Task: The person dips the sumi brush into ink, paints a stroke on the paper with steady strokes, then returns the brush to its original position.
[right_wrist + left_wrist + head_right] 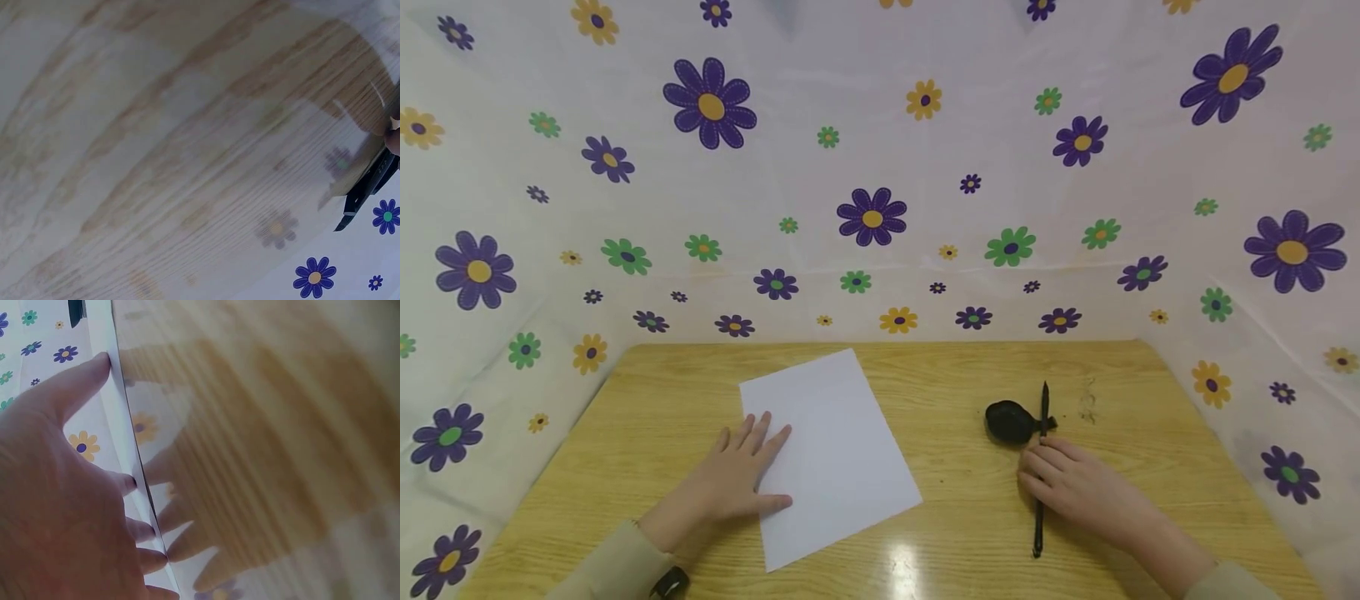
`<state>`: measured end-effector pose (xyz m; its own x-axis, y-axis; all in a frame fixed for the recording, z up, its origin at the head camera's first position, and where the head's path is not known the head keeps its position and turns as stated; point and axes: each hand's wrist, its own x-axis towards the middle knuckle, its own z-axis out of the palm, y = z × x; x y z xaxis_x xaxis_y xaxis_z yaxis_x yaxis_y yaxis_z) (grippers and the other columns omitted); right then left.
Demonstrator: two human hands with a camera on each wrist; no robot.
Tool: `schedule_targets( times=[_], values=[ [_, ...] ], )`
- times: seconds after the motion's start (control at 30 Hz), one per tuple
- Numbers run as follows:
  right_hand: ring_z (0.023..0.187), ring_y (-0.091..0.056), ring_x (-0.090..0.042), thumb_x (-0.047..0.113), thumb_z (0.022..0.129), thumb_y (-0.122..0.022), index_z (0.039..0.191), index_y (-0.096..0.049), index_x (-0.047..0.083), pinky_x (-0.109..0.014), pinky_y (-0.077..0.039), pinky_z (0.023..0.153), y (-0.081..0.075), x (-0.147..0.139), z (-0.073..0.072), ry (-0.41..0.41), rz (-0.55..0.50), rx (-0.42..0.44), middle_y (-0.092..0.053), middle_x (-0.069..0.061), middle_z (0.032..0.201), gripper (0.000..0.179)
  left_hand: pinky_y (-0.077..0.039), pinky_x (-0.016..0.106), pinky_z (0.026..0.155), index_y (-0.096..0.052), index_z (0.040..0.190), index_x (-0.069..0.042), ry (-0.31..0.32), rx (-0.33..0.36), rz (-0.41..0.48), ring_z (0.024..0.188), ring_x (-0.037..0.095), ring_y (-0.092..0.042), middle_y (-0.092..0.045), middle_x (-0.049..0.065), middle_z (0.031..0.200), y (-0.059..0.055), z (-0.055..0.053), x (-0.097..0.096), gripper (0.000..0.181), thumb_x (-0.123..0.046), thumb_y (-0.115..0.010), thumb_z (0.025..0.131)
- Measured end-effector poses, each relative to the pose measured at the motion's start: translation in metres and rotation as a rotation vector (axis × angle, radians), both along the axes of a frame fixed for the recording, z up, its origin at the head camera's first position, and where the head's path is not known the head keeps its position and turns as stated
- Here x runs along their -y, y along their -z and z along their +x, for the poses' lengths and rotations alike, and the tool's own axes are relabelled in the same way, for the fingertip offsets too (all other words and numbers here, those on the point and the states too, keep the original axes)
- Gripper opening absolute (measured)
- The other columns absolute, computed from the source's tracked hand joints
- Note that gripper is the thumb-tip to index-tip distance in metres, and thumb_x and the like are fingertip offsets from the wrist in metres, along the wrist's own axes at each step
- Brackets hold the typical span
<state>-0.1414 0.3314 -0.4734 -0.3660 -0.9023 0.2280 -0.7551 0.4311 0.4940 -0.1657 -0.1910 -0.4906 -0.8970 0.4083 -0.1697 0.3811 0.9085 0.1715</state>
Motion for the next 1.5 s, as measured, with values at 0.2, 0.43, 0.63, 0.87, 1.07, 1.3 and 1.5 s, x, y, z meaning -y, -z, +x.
schedule_targets(
  times=[0.2,0.43,0.63,0.87,1.07,1.3,1.5],
  values=[
    [0.105,-0.068,-0.025,-0.007,0.091,-0.028,0.114,-0.069,0.010,-0.043,-0.060,0.096,0.002,0.000,-0.002,-0.020,-0.006,-0.008,-0.071,-0.007,0.114,0.050,-0.017,0.079,0.127,-0.030,0.169,-0.018,0.038,0.028,0.003,0.163,0.051,-0.015,-0.017,0.024,0.177,0.000,-0.005,-0.001,0.103,-0.075,-0.062,0.090],
    [0.104,-0.069,-0.026,-0.010,0.090,-0.029,0.112,-0.070,0.010,-0.043,-0.060,0.095,0.003,-0.003,-0.003,-0.027,-0.003,-0.030,-0.073,-0.007,0.112,0.050,-0.016,0.077,0.128,-0.029,0.169,-0.021,0.092,0.032,0.013,0.164,0.047,-0.015,-0.016,0.020,0.178,-0.003,-0.010,-0.003,0.102,-0.076,-0.062,0.089],
    [0.099,-0.068,-0.023,-0.008,0.091,-0.032,0.109,-0.071,0.009,-0.040,-0.061,0.091,0.003,-0.004,-0.004,-0.043,-0.022,-0.038,-0.073,-0.004,0.106,0.046,-0.017,0.073,0.130,-0.028,0.170,-0.021,0.143,0.050,0.023,0.165,0.045,-0.013,-0.013,0.019,0.178,-0.004,-0.015,-0.008,0.102,-0.074,-0.062,0.090],
    [0.094,-0.068,-0.020,-0.009,0.105,-0.019,0.104,-0.070,0.010,-0.036,-0.061,0.086,0.006,-0.002,-0.007,-0.075,-0.049,-0.065,-0.072,-0.002,0.100,0.055,-0.018,0.071,0.131,-0.028,0.170,-0.018,0.184,0.068,0.045,0.165,0.045,-0.013,-0.013,0.023,0.178,-0.008,-0.019,-0.019,0.099,-0.066,-0.065,0.092],
    [0.093,-0.068,-0.020,-0.006,0.111,-0.008,0.102,-0.070,0.010,-0.035,-0.061,0.085,0.008,-0.002,-0.010,-0.092,-0.045,-0.098,-0.072,-0.002,0.099,0.064,-0.017,0.068,0.133,-0.028,0.170,-0.020,0.196,0.075,0.045,0.166,0.044,-0.013,-0.013,0.023,0.178,-0.007,-0.022,-0.028,0.093,-0.057,-0.066,0.093],
    [0.092,-0.068,-0.019,-0.006,0.111,-0.006,0.100,-0.069,0.009,-0.034,-0.060,0.085,0.009,-0.002,-0.012,-0.122,-0.046,-0.112,-0.072,-0.002,0.097,0.066,-0.017,0.068,0.133,-0.028,0.170,-0.021,0.219,0.069,0.048,0.166,0.043,-0.012,-0.012,0.021,0.178,-0.007,-0.022,-0.033,0.085,-0.050,-0.063,0.097],
    [0.093,-0.067,-0.020,-0.010,0.104,-0.022,0.101,-0.069,0.010,-0.034,-0.060,0.085,0.009,-0.004,-0.013,-0.133,-0.026,-0.105,-0.071,-0.002,0.099,0.052,-0.017,0.068,0.133,-0.029,0.169,-0.021,0.236,0.063,0.020,0.165,0.043,-0.014,-0.015,0.021,0.178,-0.012,-0.021,-0.039,0.081,-0.047,-0.062,0.100]
  ],
)
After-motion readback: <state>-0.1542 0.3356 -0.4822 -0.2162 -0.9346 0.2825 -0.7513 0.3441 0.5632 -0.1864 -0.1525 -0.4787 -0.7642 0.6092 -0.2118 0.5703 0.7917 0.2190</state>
